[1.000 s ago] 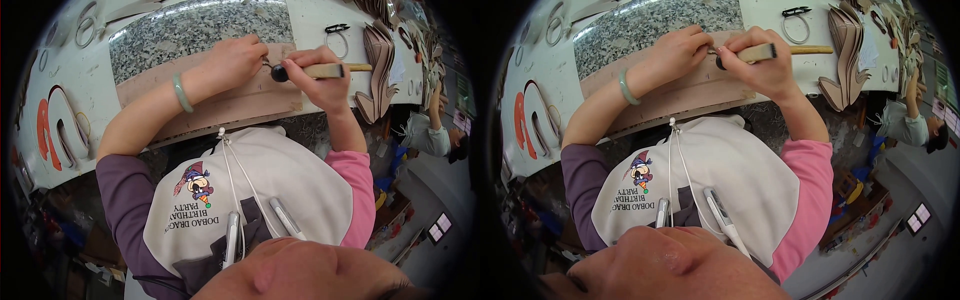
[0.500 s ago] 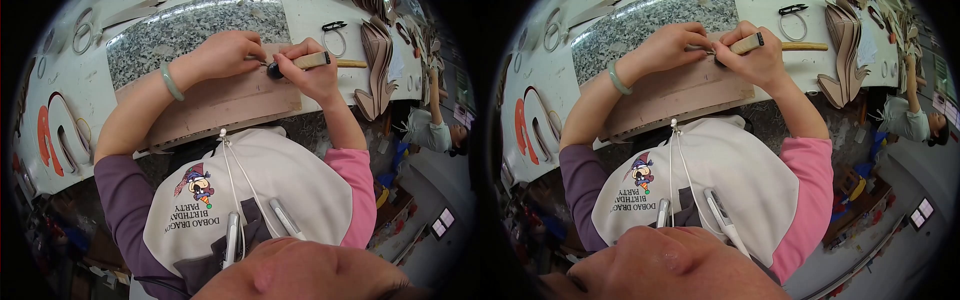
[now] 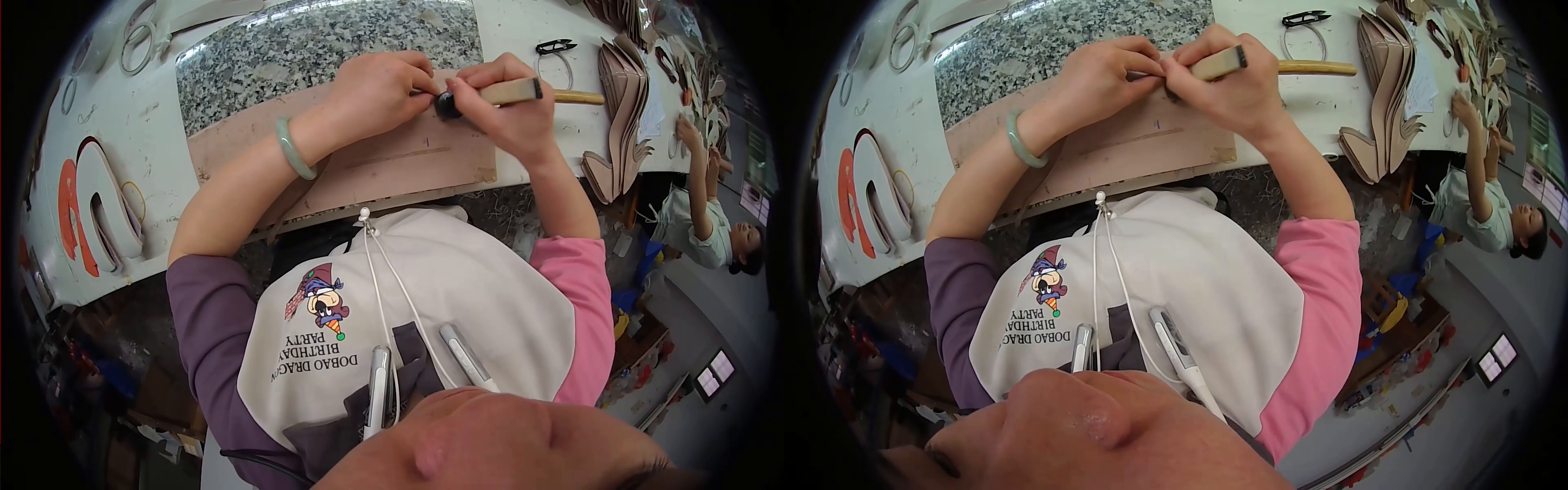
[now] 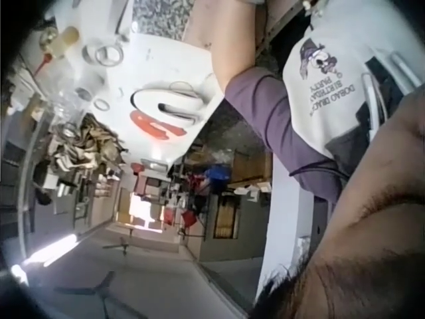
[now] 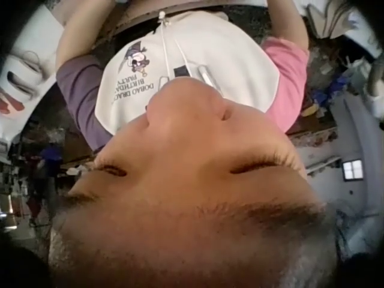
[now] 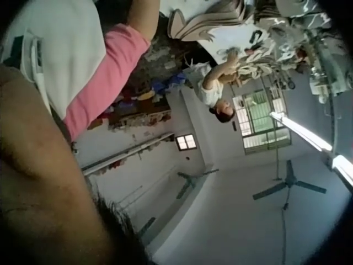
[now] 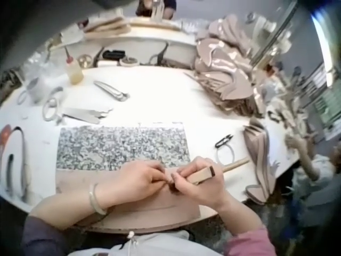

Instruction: Assembling high-heeled shoes by applying adhesive to straps and attaching them to the shoe body.

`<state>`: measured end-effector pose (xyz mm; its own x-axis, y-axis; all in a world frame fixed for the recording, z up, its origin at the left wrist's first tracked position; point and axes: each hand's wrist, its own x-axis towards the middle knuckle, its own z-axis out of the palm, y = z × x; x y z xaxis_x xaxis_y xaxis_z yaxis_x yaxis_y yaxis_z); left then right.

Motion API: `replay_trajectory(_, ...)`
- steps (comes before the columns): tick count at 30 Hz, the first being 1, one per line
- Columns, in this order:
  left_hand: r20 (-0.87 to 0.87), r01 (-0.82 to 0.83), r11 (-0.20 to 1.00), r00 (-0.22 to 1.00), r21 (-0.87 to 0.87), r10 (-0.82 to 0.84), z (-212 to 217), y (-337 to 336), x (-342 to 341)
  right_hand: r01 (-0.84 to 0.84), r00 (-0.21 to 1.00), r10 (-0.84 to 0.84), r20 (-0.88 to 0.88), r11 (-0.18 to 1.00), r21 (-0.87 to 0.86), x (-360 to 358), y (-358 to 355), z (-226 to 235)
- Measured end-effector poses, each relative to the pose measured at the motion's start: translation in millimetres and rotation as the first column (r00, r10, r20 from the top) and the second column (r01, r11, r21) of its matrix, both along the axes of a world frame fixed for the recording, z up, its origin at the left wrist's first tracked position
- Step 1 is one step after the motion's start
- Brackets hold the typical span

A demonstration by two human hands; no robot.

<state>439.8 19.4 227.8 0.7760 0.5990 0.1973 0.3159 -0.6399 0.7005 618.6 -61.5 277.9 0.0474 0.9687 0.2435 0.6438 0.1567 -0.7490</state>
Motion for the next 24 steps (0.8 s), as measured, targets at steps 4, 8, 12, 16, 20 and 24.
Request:
replay_trajectory(4,-0.012,-0.022,1.0,1.0,-0.006,0.022,2.5,-2.0,-3.6,-0.027,0.998,0.027,-0.054,1.0,0.0,1.0,-1.6,6.6)
replay_trajectory(8,-0.027,-0.02,0.999,0.999,-0.033,0.019,3.6,-1.9,-3.9,-0.048,0.997,0.048,-0.053,0.999,-0.002,0.7,1.2,-1.4)
replay_trajectory(12,-0.068,-0.019,0.999,0.998,-0.039,0.016,7.3,-0.5,-4.2,-0.057,0.997,0.056,-0.043,0.998,-0.006,-1.0,2.9,-5.4)
replay_trajectory(16,-0.151,-0.03,1.0,0.988,0.009,0.031,9.5,1.0,-5.7,-0.038,0.998,0.036,-0.058,0.999,-0.021,-3.1,2.5,-3.1)
replay_trajectory(20,0.004,-0.049,0.965,0.999,0.257,0.05,-1.5,-0.2,-8.1,-0.03,0.999,0.029,-0.041,0.999,-0.02,-2.7,2.4,-1.7)
replay_trajectory(24,0.006,-0.052,0.964,0.999,0.262,0.052,-1.8,0.5,-6.5,-0.07,0.997,0.072,-0.031,0.994,0.085,-3.8,6.3,1.7)
